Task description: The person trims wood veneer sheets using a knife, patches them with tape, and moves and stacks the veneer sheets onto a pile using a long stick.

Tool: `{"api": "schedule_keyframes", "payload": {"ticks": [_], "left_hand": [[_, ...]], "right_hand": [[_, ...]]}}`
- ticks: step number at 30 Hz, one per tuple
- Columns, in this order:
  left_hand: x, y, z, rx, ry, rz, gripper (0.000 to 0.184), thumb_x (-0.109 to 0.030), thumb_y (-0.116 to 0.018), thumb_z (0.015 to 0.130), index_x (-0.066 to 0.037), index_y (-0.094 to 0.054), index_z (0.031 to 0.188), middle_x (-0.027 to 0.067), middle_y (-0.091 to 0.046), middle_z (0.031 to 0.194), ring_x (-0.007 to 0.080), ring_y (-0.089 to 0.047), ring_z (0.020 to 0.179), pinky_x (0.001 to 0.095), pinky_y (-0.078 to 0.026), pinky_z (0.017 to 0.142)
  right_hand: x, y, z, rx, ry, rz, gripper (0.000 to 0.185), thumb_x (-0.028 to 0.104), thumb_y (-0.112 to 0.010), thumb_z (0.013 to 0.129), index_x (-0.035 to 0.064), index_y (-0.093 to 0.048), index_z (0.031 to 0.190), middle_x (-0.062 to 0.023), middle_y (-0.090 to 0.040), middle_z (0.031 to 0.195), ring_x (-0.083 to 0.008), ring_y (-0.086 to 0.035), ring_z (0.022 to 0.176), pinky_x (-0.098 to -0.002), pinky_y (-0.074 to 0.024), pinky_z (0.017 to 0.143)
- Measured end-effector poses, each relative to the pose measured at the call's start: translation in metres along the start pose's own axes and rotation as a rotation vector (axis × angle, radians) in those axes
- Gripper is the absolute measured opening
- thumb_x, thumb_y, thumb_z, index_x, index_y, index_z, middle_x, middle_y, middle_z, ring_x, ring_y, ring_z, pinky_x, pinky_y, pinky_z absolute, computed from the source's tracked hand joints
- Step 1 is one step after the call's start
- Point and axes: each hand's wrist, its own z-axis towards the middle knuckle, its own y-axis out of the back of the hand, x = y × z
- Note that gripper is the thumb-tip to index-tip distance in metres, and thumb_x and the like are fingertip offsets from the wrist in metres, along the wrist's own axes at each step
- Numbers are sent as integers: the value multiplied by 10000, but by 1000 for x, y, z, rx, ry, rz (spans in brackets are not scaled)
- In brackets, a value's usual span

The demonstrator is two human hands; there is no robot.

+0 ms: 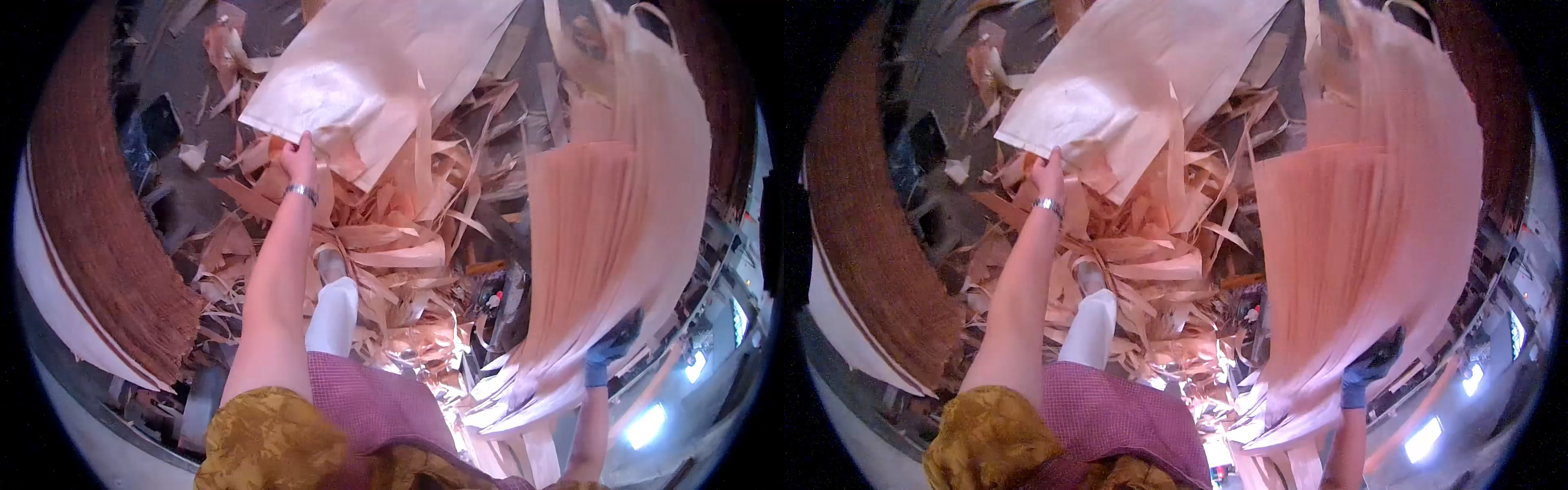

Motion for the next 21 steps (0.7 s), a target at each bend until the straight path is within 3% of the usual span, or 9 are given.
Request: {"api": "schedule_keyframes", "payload": {"ticks": [3, 5, 6, 9, 10, 13, 16, 19, 21], "left_hand": [[-51, 42, -45, 59, -152, 127, 250, -236, -694, 878, -1, -622, 834, -7, -591, 758, 83, -492, 677, 278, -420, 609], [-86, 78, -77, 83, -273, 189, 233, -223, -680, 895, -5, -611, 849, -21, -571, 746, 66, -479, 673, 264, -414, 602], [-101, 97, -92, 95, -334, 192, 216, -209, -673, 902, -5, -610, 869, -19, -576, 765, 65, -489, 694, 258, -425, 624], [-170, 156, -162, 173, -421, -52, 209, -183, -663, 913, 9, -605, 974, -11, -595, 856, 77, -525, 762, 241, -443, 688], [-193, 184, -192, 205, -433, -167, 225, -177, -661, 915, 15, -604, 1016, -8, -602, 892, 83, -538, 785, 235, -447, 709], [-230, 282, -259, 161, -572, -3, 209, -132, -623, 940, 15, -577, 1080, 4, -601, 973, 73, -546, 811, 220, -453, 744], [-276, 397, -323, 57, -600, 113, 173, -135, -611, 950, -5, -587, 1062, 20, -611, 993, 72, -563, 831, 217, -468, 765], [-326, 518, -414, 91, -447, -97, 135, -127, -604, 953, -27, -590, 1043, 21, -615, 975, 76, -578, 847, 222, -486, 772], [-342, 600, -473, -37, -514, -67, 113, -141, -592, 960, -48, -587, 1025, 23, -615, 977, 84, -593, 844, 222, -496, 758]], "right_hand": [[16, -11, 3, -74, -163, 125, 442, 89, -493, 961, -45, -415, 1374, -167, -472, 1399, -275, -484, 1258, -380, -383, 1073], [19, -19, 5, -206, -499, 885, 424, 98, -467, 959, -19, -441, 1365, -145, -509, 1362, -262, -493, 1248, -362, -381, 1069], [11, -21, 4, -120, -200, 253, 428, 71, -452, 950, -11, -441, 1369, -134, -486, 1390, -246, -495, 1247, -355, -388, 1063], [36, -8, 15, -60, -15, -183, 397, 96, -478, 943, -8, -497, 1325, -160, -548, 1321, -284, -544, 1180, -378, -423, 1001], [40, -14, 14, -94, -137, 102, 415, 137, -485, 947, 0, -483, 1338, -188, -549, 1308, -342, -550, 1151, -409, -417, 986], [48, 2, 18, -6, -65, -156, 426, 185, -481, 956, -8, -475, 1335, -214, -539, 1302, -393, -533, 1145, -429, -424, 982], [54, 13, 24, 86, 12, -262, 442, 248, -466, 967, -18, -475, 1320, -227, -550, 1275, -403, -534, 1136, -446, -435, 974], [34, 15, 45, 204, -29, -69, 440, 265, -468, 974, -34, -483, 1295, -230, -575, 1225, -403, -556, 1098, -454, -451, 957], [84, 33, 52, 213, 167, 39, 381, 234, -512, 967, -46, -523, 1225, -231, -601, 1172, -370, -590, 1067, -417, -467, 936]]}}
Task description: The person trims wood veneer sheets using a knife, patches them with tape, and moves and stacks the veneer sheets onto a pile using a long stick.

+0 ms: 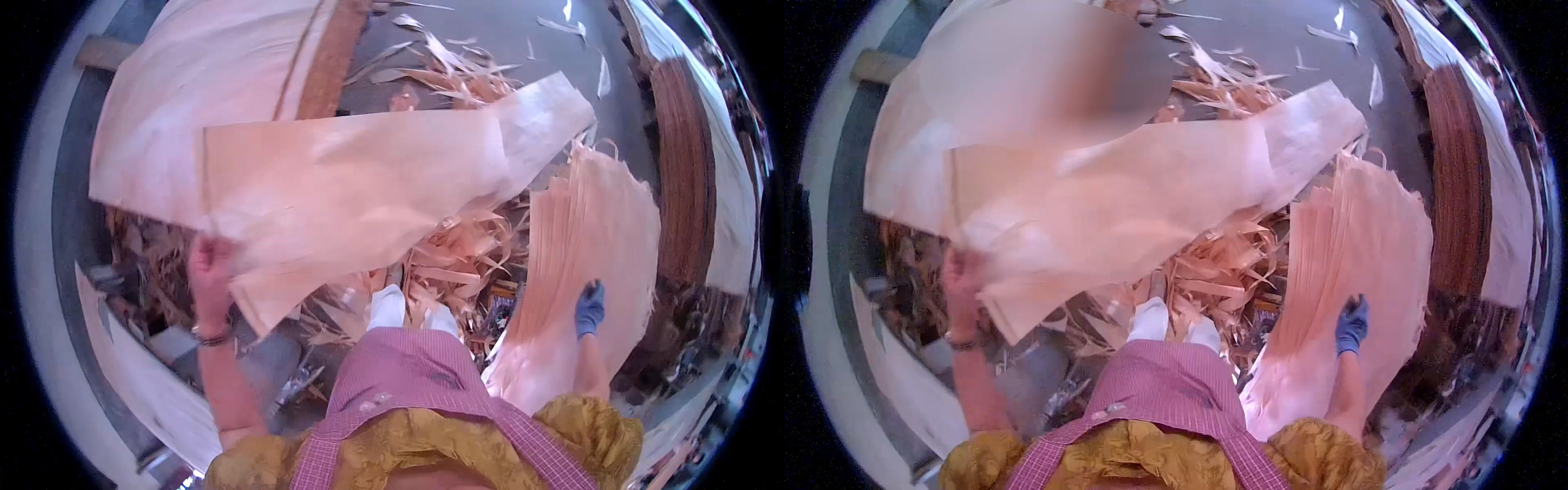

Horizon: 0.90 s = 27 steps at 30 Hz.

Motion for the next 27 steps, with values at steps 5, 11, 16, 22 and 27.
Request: {"api": "schedule_keyframes", "payload": {"ticks": [5, 11, 16, 22, 27], "left_hand": [[-55, 210, -108, -443, -79, 99, 269, -224, -578, 971, -33, -578, 1161, 27, -611, 1057, 112, -576, 984, 267, -472, 851], [-32, 432, -290, -859, -7, 168, 337, -261, -570, 973, -46, -550, 1231, 51, -609, 1129, 143, -576, 1041, 298, -471, 896], [21, 531, -412, -1154, 51, -168, 283, -210, -553, 982, -48, -551, 1215, 43, -615, 1140, 134, -596, 1041, 280, -502, 867], [57, 585, -496, -1462, 180, -395, 189, -239, -592, 960, -97, -615, 1083, 11, -644, 980, 101, -620, 860, 253, -521, 722], [109, 625, -509, -1780, 241, -396, 131, -255, -619, 941, -125, -630, 929, -38, -627, 835, 56, -597, 727, 211, -473, 606]], "right_hand": [[226, -47, -63, 515, 172, 672, 367, 317, -699, 873, 4, -629, 1051, -118, -695, 900, -231, -654, 763, -353, -527, 721], [473, -112, -170, 1431, -801, 1309, 611, 642, -654, 774, 114, -582, 1073, -96, -613, 783, -253, -598, 637, -403, -541, 606], [634, -202, -226, 1451, -554, 1373, 331, 343, -583, 889, 71, -611, 1075, -109, -664, 1026, -313, -627, 938, -454, -511, 899], [877, -136, -301, 1033, 68, 1200, 419, 241, -622, 938, 110, -505, 1318, -37, -643, 865, -172, -626, 695, -315, -545, 626], [1084, -63, -401, 1345, 367, 1179, 565, 96, -597, 939, 56, -361, 1451, -46, -617, 1026, -131, -593, 792, -284, -530, 688]]}}
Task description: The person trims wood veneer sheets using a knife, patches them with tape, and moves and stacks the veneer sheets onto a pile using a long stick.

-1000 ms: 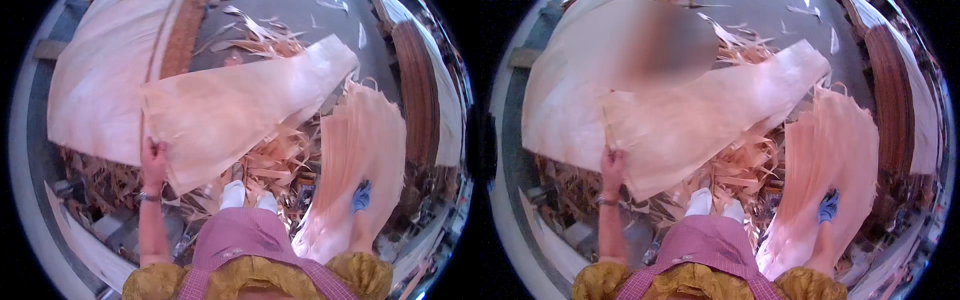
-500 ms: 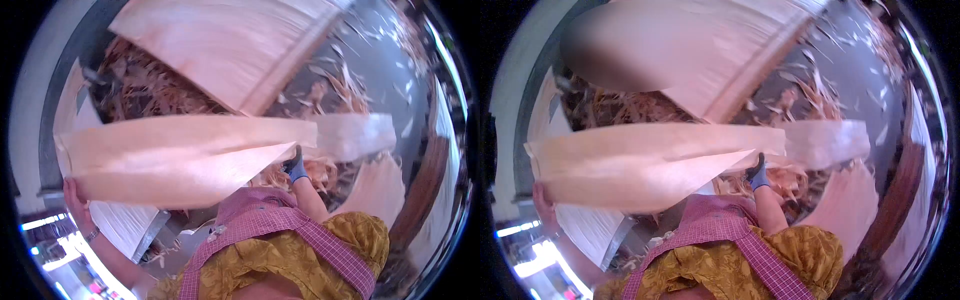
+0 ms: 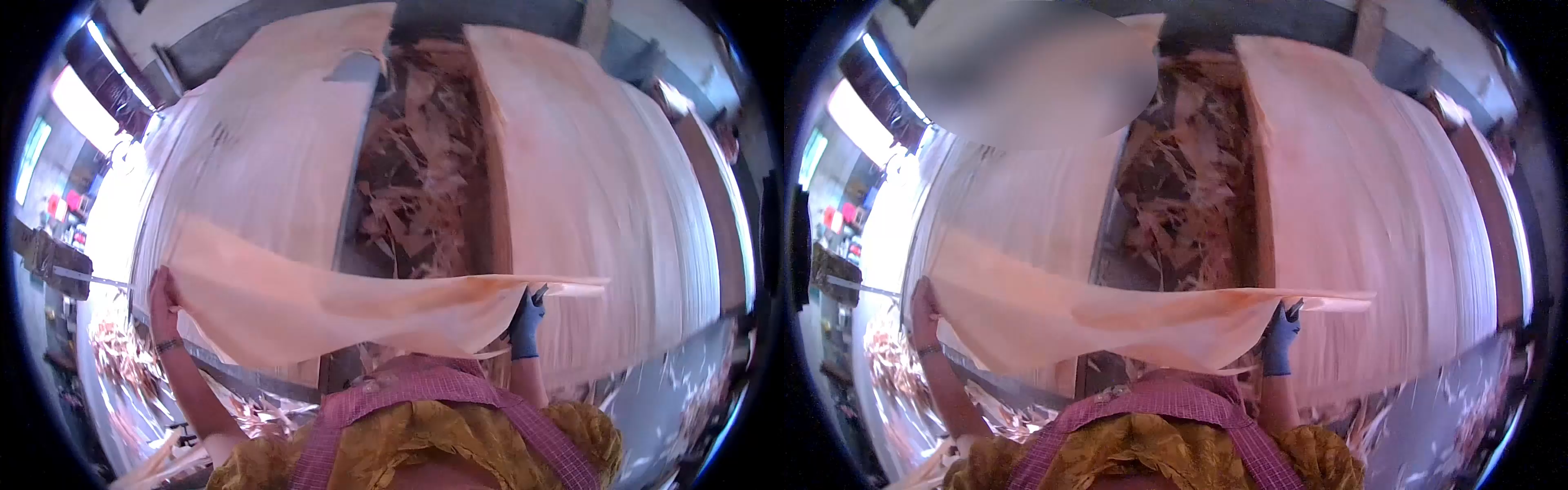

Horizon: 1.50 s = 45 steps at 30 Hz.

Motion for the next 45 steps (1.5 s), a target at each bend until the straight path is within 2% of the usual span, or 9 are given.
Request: {"api": "schedule_keyframes", "payload": {"ticks": [5, 11, 16, 21, 27, 31, 35, 43, 45], "left_hand": [[29, -13, 37, -93, 27, -95, 127, -243, -606, 947, -138, -597, 876, -40, -618, 812, 53, -606, 709, 198, -471, 579], [46, -76, 44, -402, 20, -244, 134, -255, -597, 951, -125, -626, 970, -20, -638, 841, 81, -621, 756, 234, -511, 642], [122, 13, 43, -310, -23, -90, 269, -271, -552, 975, -94, -592, 1173, 12, -631, 1059, 115, -594, 937, 283, -506, 806], [153, -18, 12, -649, 42, -240, 308, -282, -605, 943, -95, -587, 1187, 44, -649, 1125, 155, -612, 1029, 289, -501, 859], [233, -126, 109, -810, 100, 363, 367, -257, -603, 935, -45, -549, 1230, 96, -625, 1162, 234, -601, 1059, 332, -489, 896], [249, -212, 185, -880, 400, 724, 382, -251, -598, 936, -31, -535, 1241, 114, -610, 1182, 249, -588, 1077, 342, -479, 914], [246, -267, 230, -864, 574, 913, 398, -246, -593, 936, -16, -522, 1253, 131, -595, 1202, 265, -576, 1096, 352, -469, 933], [221, -327, 280, -866, 788, 1188, 429, -235, -584, 937, 12, -495, 1276, 165, -565, 1243, 296, -550, 1133, 373, -449, 969], [214, -339, 290, -875, 819, 1271, 437, -232, -581, 937, 19, -488, 1282, 174, -558, 1253, 304, -544, 1142, 378, -444, 979]], "right_hand": [[10, -153, 133, 206, 43, 1, 259, 172, -641, 915, 75, -588, 1150, -14, -603, 819, -129, -580, 643, -287, -525, 584], [-18, -381, 304, 523, 119, -139, 236, 190, -641, 918, 40, -611, 1099, -11, -631, 947, -109, -567, 783, -274, -497, 654], [-1, -597, 317, 786, 30, -102, 233, 218, -643, 911, 63, -622, 1084, 4, -621, 918, -104, -557, 765, -260, -484, 616], [-20, -796, 279, 993, -80, -284, 320, 338, -668, 881, 68, -579, 1028, -16, -581, 830, -116, -522, 626, -270, -444, 492], [-65, -933, 256, 1507, -166, -548, 500, 477, -639, 877, 47, -579, 1125, -56, -653, 913, -154, -658, 709, -270, -424, 430], [-143, -974, 325, 1676, 424, -935, 443, 465, -601, 871, 55, -610, 1039, -147, -657, 803, -260, -643, 641, -406, -489, 585], [-185, -1053, 404, 1331, 1055, -1169, 288, 322, -555, 900, 56, -600, 999, -205, -651, 919, -359, -647, 828, -487, -501, 727], [-242, -1173, 494, 1120, 1169, -1415, 244, 207, -488, 907, 19, -563, 1043, -264, -590, 1056, -374, -541, 1057, -457, -479, 867], [-221, -1163, 491, 1194, 1120, -1342, 203, 184, -509, 885, 36, -571, 1010, -243, -604, 1040, -383, -600, 943, -473, -494, 822]]}}
